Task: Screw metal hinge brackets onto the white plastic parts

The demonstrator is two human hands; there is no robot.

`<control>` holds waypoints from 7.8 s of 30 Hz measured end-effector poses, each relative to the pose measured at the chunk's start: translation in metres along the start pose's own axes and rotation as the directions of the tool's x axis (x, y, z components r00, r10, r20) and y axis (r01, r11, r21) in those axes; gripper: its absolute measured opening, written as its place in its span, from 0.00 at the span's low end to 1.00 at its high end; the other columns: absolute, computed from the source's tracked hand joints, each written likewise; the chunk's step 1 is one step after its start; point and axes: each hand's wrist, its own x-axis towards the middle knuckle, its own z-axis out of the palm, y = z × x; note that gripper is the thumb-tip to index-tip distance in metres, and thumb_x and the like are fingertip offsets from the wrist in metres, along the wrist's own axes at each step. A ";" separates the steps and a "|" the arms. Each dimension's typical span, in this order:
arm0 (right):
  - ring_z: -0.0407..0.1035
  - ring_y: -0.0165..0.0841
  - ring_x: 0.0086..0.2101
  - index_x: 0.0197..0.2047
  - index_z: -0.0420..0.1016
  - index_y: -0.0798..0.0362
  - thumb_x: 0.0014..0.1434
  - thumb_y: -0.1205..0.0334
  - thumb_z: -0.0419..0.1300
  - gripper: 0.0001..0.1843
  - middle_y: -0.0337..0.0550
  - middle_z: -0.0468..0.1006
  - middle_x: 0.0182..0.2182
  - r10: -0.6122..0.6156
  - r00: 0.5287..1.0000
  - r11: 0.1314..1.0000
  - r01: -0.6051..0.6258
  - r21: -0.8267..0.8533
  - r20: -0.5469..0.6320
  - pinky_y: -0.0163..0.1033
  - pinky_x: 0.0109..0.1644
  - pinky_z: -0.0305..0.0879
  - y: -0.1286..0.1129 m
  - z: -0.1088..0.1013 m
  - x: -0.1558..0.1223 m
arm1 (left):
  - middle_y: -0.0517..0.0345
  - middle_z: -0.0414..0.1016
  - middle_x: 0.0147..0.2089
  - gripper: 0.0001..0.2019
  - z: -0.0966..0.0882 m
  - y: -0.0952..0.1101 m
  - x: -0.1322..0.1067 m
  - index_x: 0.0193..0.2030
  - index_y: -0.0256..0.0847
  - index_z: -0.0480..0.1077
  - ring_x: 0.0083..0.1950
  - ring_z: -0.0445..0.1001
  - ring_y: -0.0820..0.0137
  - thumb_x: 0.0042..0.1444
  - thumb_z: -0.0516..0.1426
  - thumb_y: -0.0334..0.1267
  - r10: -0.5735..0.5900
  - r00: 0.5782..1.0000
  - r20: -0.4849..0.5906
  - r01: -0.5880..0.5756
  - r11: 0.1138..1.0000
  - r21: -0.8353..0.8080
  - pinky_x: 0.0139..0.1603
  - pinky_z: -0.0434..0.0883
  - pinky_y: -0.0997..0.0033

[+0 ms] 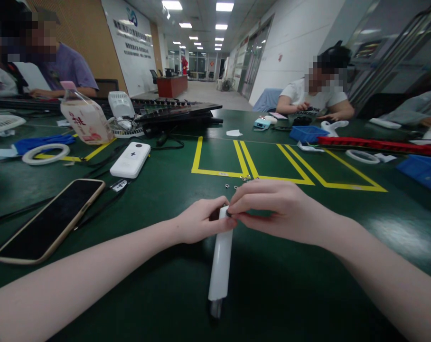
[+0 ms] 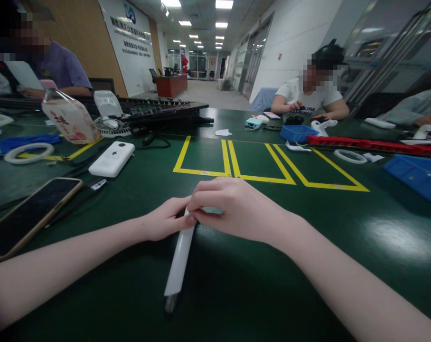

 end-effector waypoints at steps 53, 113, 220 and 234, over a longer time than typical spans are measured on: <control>0.69 0.29 0.33 0.38 0.75 0.58 0.61 0.69 0.57 0.06 0.42 0.74 0.33 0.104 0.962 0.994 -0.093 0.054 -0.252 0.33 0.36 0.66 0.016 0.024 0.002 | 0.59 0.67 0.33 0.14 0.000 0.005 -0.001 0.39 0.39 0.66 0.33 0.65 0.69 0.62 0.52 0.49 0.009 1.000 -0.020 -0.009 1.000 -0.002 0.35 0.63 0.70; 0.71 0.35 0.34 0.38 0.77 0.54 0.61 0.60 0.57 0.09 0.43 0.77 0.34 0.356 0.870 0.899 -0.418 -0.129 -0.341 0.40 0.38 0.67 0.090 -0.003 -0.022 | 0.58 0.72 0.35 0.13 -0.004 0.008 -0.001 0.38 0.39 0.67 0.35 0.68 0.68 0.60 0.55 0.48 -0.048 0.999 0.022 0.048 0.998 -0.031 0.35 0.63 0.70; 0.69 0.35 0.34 0.36 0.75 0.54 0.65 0.63 0.57 0.07 0.42 0.74 0.33 0.077 0.990 0.887 -0.016 -0.461 0.116 0.40 0.38 0.62 -0.016 -0.007 0.000 | 0.62 0.71 0.35 0.23 0.000 0.012 -0.002 0.44 0.43 0.66 0.32 0.67 0.69 0.51 0.61 0.58 -0.103 0.995 0.005 0.102 0.989 0.108 0.33 0.61 0.71; 0.67 0.33 0.32 0.34 0.75 0.54 0.67 0.58 0.54 0.13 0.42 0.73 0.30 0.127 0.988 0.928 -0.087 -0.362 0.088 0.37 0.36 0.58 -0.014 -0.012 0.000 | 0.62 0.71 0.34 0.22 -0.001 0.014 -0.003 0.44 0.44 0.66 0.33 0.67 0.69 0.51 0.60 0.57 -0.106 0.994 -0.005 0.106 0.987 0.118 0.33 0.61 0.72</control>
